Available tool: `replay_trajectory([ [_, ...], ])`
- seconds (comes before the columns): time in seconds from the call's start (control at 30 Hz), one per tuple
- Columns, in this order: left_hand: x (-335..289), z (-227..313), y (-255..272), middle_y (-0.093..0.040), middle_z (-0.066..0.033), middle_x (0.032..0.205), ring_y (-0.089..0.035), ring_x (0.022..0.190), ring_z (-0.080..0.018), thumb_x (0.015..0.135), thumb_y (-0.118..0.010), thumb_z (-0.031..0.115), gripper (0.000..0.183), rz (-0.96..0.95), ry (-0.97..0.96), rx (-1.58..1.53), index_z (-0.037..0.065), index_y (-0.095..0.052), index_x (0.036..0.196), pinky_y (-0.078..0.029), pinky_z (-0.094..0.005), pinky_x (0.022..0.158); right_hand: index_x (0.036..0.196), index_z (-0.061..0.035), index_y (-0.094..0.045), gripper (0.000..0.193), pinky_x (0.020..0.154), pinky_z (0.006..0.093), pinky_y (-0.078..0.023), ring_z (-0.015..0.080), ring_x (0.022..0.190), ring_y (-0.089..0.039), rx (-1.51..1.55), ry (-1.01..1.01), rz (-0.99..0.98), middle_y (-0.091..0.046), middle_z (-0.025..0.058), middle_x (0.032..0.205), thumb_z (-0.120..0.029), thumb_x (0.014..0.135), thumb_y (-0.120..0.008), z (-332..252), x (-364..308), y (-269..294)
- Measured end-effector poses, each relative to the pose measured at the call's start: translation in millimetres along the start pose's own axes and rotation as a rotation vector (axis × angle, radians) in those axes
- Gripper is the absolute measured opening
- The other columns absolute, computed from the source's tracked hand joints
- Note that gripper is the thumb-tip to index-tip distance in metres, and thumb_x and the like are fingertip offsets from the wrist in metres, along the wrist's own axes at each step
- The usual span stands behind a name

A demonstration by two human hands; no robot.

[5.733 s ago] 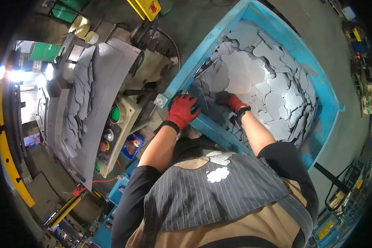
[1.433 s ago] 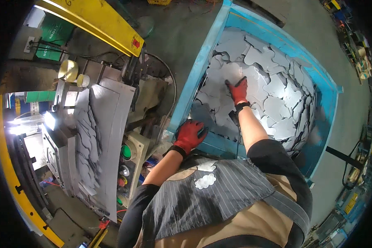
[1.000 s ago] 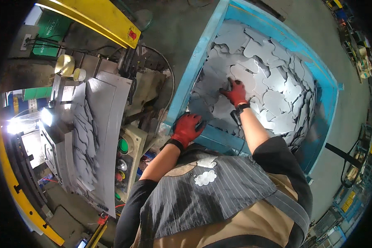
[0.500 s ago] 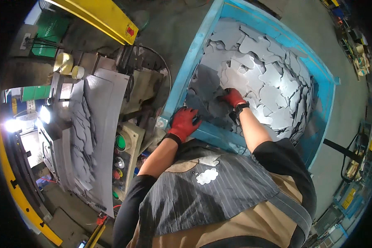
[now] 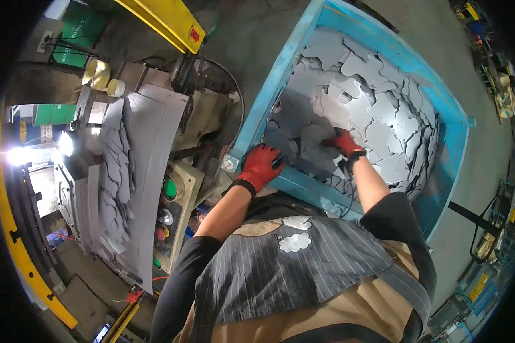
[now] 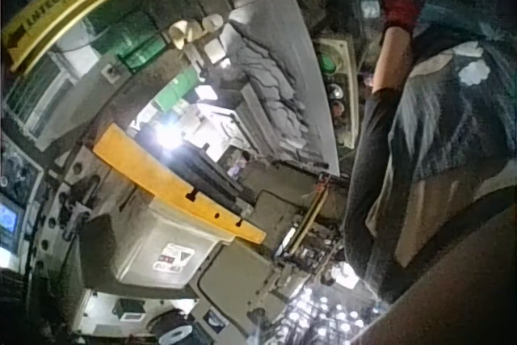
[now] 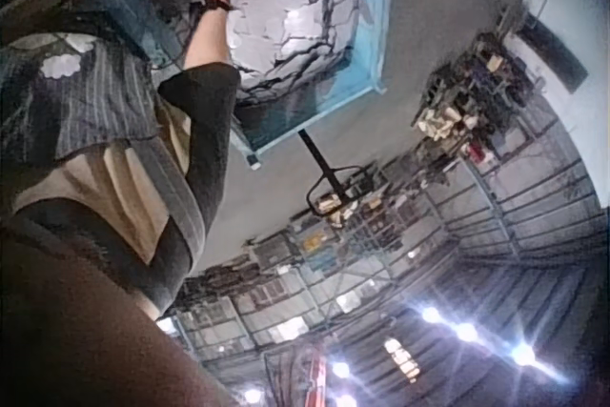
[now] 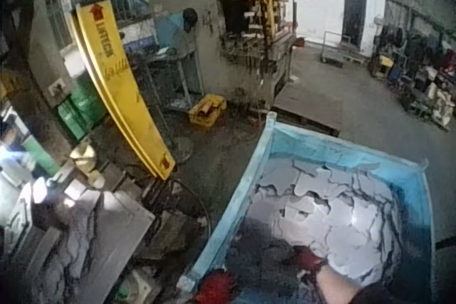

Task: Transferring metal stampings from a storage bin to a work plate or machine die.

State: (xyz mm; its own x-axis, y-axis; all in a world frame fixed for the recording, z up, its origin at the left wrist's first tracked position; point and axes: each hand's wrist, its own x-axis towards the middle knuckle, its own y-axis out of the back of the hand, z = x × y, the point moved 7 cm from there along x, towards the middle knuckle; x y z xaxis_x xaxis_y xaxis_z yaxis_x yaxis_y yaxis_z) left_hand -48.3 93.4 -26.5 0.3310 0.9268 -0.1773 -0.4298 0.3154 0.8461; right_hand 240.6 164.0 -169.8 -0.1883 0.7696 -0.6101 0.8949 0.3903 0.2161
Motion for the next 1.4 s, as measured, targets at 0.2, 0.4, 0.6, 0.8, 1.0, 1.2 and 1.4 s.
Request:
replay_trajectory([
  [0.2, 2.1, 3.4, 1.9, -0.061, -0.0119, 0.109, -0.054, 0.104, -0.0336, 0.078, -0.063, 0.038, 0.039, -0.022, 0.014, -0.024, 0.012, -0.063, 0.108, -0.043, -0.0429, 0.09, 0.112, -0.0027, -0.062, 0.055, 0.089, 0.0347, -0.045, 0.0228, 0.102, -0.059, -0.195, -0.014, -0.219, -0.065, 0.0134, 0.108, -0.029, 0.066, -0.078, -4.4, -39.9, 1.1],
  [0.4, 10.2, -1.0, 7.2, -0.06, -0.0139, 0.111, -0.053, 0.108, -0.034, 0.078, -0.064, 0.039, 0.043, -0.106, 0.047, 0.047, 0.012, -0.062, 0.111, -0.042, -0.0437, 0.093, 0.106, -0.0036, -0.065, 0.054, 0.089, 0.043, -0.047, 0.036, 0.102, -0.059, -0.8, -0.039, -0.204, -0.063, 0.023, 0.106, -0.034, 0.061, -0.074, 26.8, -14.5, -77.1],
  [0.6, 5.5, 8.9, 8.8, -0.06, -0.0136, 0.111, -0.054, 0.108, -0.0336, 0.077, -0.065, 0.038, 0.043, -0.053, 0.009, 0.049, 0.013, -0.062, 0.111, -0.043, -0.0426, 0.093, 0.097, -0.0037, -0.067, 0.051, 0.085, 0.0423, -0.049, 0.0362, 0.095, -0.061, -0.741, 0.136, -0.042, -0.065, 0.0224, 0.098, -0.04, 0.062, -0.075, 45.5, -18.8, -51.7],
  [0.8, 3.5, 4.3, 1.9, -0.061, -0.0127, 0.108, -0.055, 0.105, -0.0333, 0.076, -0.066, 0.037, 0.042, -0.046, 0.005, 0.0, 0.013, -0.062, 0.111, -0.044, -0.0417, 0.091, 0.11, -0.0018, -0.063, 0.036, 0.084, 0.032, -0.048, 0.0189, 0.094, -0.061, 0.137, -0.034, 0.099, -0.065, 0.0083, 0.106, -0.013, 0.076, -0.069, 18.0, -99.5, 38.4],
  [1.0, 0.7, 4.4, 2.9, -0.06, -0.0131, 0.11, -0.055, 0.104, -0.0328, 0.076, -0.066, 0.033, 0.042, 0.024, -0.061, -0.076, 0.013, -0.062, 0.113, -0.044, -0.0414, 0.091, 0.122, -0.0024, -0.056, 0.036, 0.092, 0.0315, -0.045, 0.0181, 0.101, -0.058, 0.695, 0.05, 0.306, -0.058, 0.0076, 0.12, -0.016, 0.088, -0.056, 12.7, -166.1, 76.5],
  [1.2, -89.6, 20.6, 47.2, -0.057, -0.0155, 0.115, -0.053, 0.108, -0.0331, 0.077, -0.065, 0.025, 0.043, 0.185, -0.41, -0.322, 0.009, -0.058, 0.116, -0.042, -0.0411, 0.094, 0.13, 0.0029, -0.047, 0.049, 0.108, 0.0368, -0.03, 0.0226, 0.124, -0.045, 0.439, 0.466, 0.087, -0.048, 0.0127, 0.134, -0.029, 0.095, -0.036, -73.9, -181.0, 19.3],
  [1.4, -279.8, -64.7, 87.0, -0.057, -0.0143, 0.118, -0.051, 0.112, -0.0337, 0.077, -0.066, 0.017, 0.044, 0.419, -0.151, -0.441, 0.009, -0.057, 0.119, -0.041, -0.0423, 0.096, 0.125, 0.0021, -0.052, 0.039, 0.106, 0.0372, -0.033, 0.0249, 0.118, -0.049, 0.665, 0.37, -0.105, -0.054, 0.0132, 0.126, -0.011, 0.088, -0.052, -184.0, -179.0, -145.7],
])
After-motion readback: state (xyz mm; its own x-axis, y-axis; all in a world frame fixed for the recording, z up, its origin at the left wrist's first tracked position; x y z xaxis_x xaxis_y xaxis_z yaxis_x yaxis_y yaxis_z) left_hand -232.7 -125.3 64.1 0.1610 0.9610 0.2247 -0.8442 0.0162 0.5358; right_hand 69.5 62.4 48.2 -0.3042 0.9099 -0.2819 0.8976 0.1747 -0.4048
